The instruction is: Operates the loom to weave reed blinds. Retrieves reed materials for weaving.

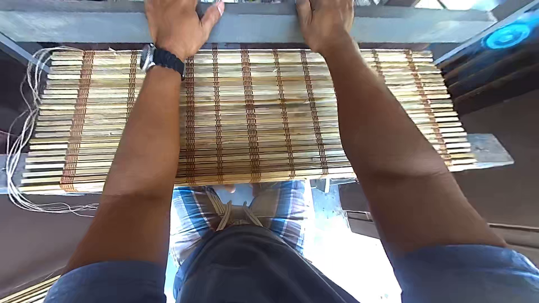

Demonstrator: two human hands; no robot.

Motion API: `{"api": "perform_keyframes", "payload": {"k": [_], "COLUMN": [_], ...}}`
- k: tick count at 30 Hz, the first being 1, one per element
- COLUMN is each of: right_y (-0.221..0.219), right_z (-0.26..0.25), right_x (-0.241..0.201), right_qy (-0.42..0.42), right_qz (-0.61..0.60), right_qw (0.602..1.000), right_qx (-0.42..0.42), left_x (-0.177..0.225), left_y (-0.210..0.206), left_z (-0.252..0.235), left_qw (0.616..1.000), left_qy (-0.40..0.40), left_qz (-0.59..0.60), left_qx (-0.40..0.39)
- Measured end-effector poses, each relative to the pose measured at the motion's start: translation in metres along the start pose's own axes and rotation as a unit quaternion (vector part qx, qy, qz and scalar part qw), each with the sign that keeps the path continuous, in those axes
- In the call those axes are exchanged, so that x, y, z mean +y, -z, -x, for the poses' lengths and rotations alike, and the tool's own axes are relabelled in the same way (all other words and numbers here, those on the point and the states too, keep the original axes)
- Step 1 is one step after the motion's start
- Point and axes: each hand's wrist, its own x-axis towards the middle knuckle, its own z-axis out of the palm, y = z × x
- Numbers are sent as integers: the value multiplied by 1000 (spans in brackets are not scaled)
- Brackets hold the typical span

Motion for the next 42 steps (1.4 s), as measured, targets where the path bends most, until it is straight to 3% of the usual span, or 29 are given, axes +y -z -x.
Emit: {"api": "perform_keyframes", "payload": {"k": [5,20,29,36,39,42], "right_y": [-7,-19,-2,-3,-11,-17], "right_z": [2,13,19,24,20,10], "right_x": [3,8,5,9,13,14], "right_qy": [19,60,44,75,97,92], "right_qz": [16,13,-33,-45,-39,-42], "right_qw": [999,990,998,995,991,990], "right_qx": [24,129,39,41,88,101], "left_x": [-6,-4,-4,-7,-7,-7], "left_y": [-12,-7,-5,-6,-9,-28], "left_z": [-2,2,4,5,4,9], "left_qw": [997,996,998,996,994,980], "left_qy": [-19,-41,-43,-53,-52,-69], "left_qz": [-22,-5,1,3,5,34], "left_qx": [73,75,52,66,94,186]}}
